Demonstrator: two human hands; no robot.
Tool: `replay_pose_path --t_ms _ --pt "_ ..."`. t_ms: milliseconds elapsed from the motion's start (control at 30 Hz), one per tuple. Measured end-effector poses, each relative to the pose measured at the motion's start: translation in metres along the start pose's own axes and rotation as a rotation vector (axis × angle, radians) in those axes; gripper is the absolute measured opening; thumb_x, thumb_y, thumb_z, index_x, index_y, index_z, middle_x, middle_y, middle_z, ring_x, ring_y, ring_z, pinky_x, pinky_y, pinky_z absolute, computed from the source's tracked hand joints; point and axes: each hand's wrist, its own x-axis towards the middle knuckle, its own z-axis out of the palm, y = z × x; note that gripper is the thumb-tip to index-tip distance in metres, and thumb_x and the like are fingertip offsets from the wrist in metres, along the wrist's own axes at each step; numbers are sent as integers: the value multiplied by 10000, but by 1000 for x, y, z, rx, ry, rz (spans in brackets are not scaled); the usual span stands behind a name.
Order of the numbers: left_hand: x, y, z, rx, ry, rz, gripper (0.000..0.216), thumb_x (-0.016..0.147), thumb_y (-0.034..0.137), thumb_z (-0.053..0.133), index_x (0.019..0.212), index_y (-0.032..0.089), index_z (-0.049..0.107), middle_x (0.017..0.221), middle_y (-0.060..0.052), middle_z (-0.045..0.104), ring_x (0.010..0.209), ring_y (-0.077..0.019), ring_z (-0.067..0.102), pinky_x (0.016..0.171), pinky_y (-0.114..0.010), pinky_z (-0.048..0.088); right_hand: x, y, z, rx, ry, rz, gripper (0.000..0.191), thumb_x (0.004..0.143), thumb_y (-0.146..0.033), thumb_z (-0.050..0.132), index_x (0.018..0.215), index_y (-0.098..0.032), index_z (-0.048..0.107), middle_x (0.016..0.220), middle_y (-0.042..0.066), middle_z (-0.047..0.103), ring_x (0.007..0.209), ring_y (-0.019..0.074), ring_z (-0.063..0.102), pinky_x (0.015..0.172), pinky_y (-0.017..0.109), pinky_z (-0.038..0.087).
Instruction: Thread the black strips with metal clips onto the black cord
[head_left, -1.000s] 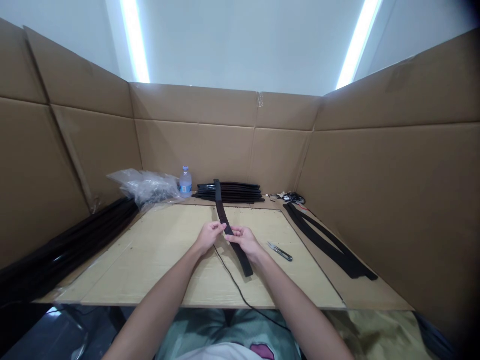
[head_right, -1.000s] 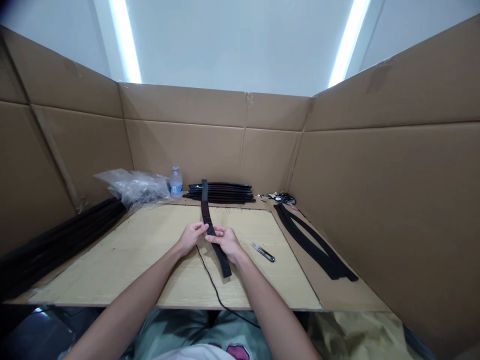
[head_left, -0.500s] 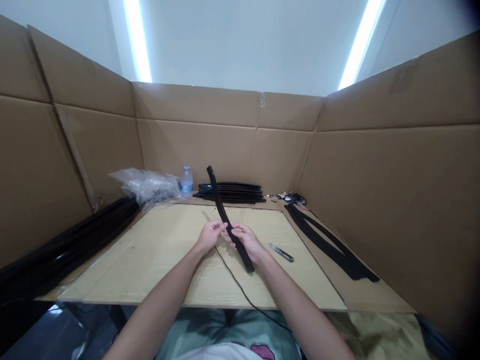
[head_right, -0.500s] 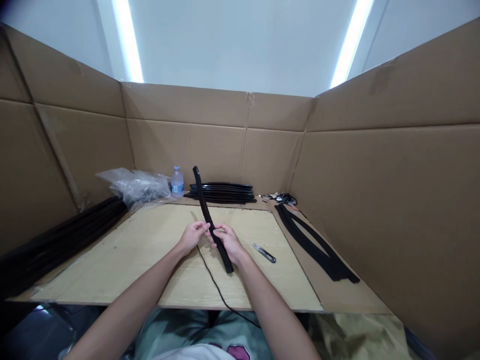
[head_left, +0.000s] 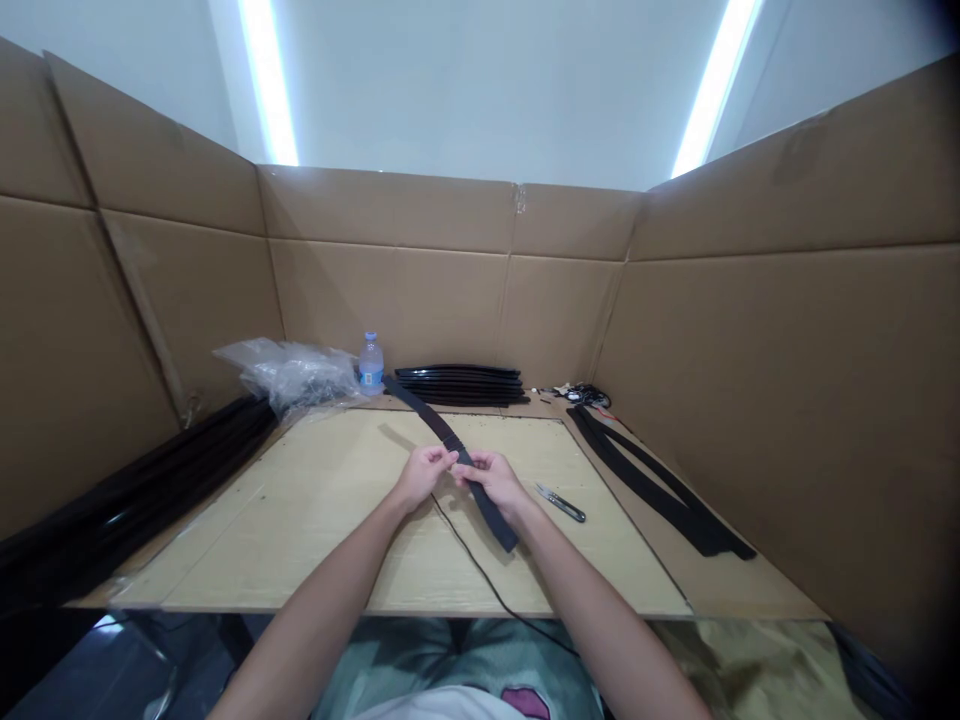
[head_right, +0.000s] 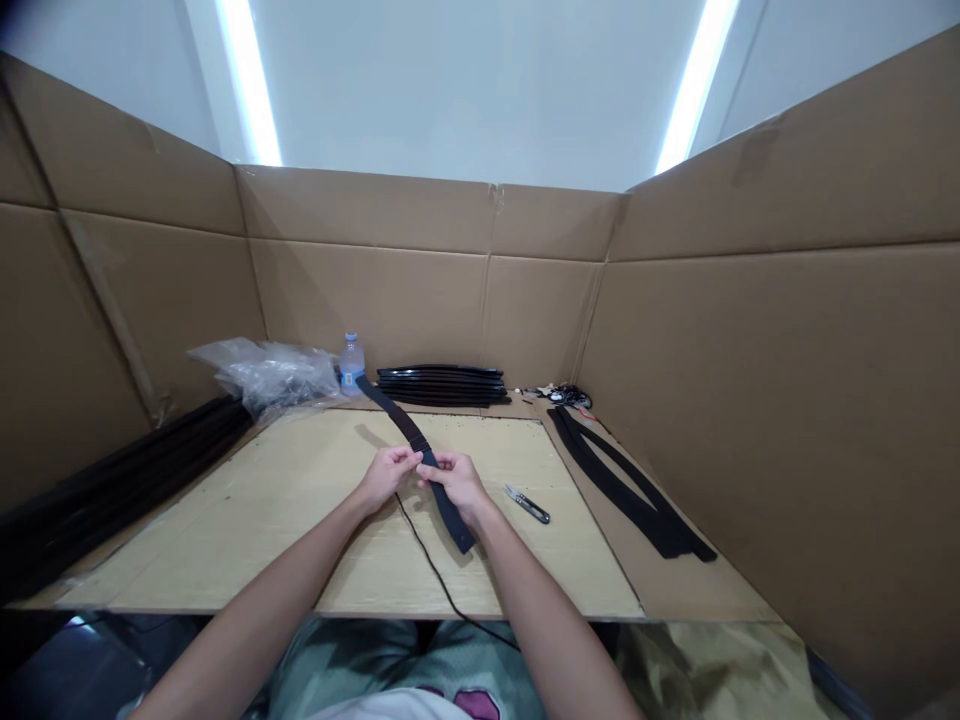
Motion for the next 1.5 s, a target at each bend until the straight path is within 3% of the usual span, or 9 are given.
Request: replay_pose_path --t_ms 233,400,567,667,800,1000,1167,1400,1500 --pt "-1 2 0 -38 61 -44 399 738 510 630 601 148 534 493 33 480 429 -84 378 461 -230 255 4 -2 0 -16 1 35 410 708 -525 649 874 -152 604 664 33 664 400 91 504 324 188 330" --pt "0 2 -2 -20 81 -67 422 739 533 621 607 150 505 447 78 349 395 -56 265 432 -220 179 5 -1 1 -6 -3 -8 395 678 -487 688 879 -156 608 690 19 653 458 87 493 385 198 344" --pt "-1 2 0 -64 45 -85 408 747 547 613 701 156 506 446 95 308 376 -51 233 409 -220 125 2 -2 0 -70 62 -70 531 593 -366 799 1034 -152 596 637 -31 627 504 76 498 484 198 365" --pt "-1 1 1 -55 29 -62 414 746 526 625 636 153 483 465 81 334 404 -52 258 420 -216 165 2 -3 -4 -88 65 -40 553 524 -305 841 1007 -131 634 590 -57 594 515 75 506 520 205 378" --pt "1 0 1 -38 44 -15 405 731 492 650 594 136 514 526 44 438 468 -65 342 458 -208 247 2 -5 -7 -128 -13 -23 399 540 -322 826 837 -105 672 642 -7 641 519 83 531 514 218 408" --pt "0 4 3 -85 27 -14 384 734 497 640 620 140 555 536 4 543 477 -100 450 487 -225 314 -2 -3 0 -112 -52 -37 431 624 -427 763 872 -189 502 705 -1 673 450 101 552 382 191 374" --pt "1 4 2 5 103 -15 396 742 507 629 612 147 530 456 57 433 420 -71 320 449 -219 221 0 -2 0 -11 -26 0 379 708 -502 668 817 -212 450 639 -24 637 429 81 496 368 166 334" --pt "1 5 4 -6 97 -22 364 712 484 667 671 137 566 495 57 446 442 -70 323 447 -217 208 0 -2 2 40 24 2 491 614 -367 788 1019 -179 584 641 -33 585 490 77 485 446 202 400" --pt "0 6 5 -28 88 -40 376 713 486 666 634 138 548 461 66 406 418 -63 305 437 -212 206 -1 0 3 -28 -1 -7 414 598 -355 800 918 -148 640 662 -22 589 491 65 471 450 204 413"
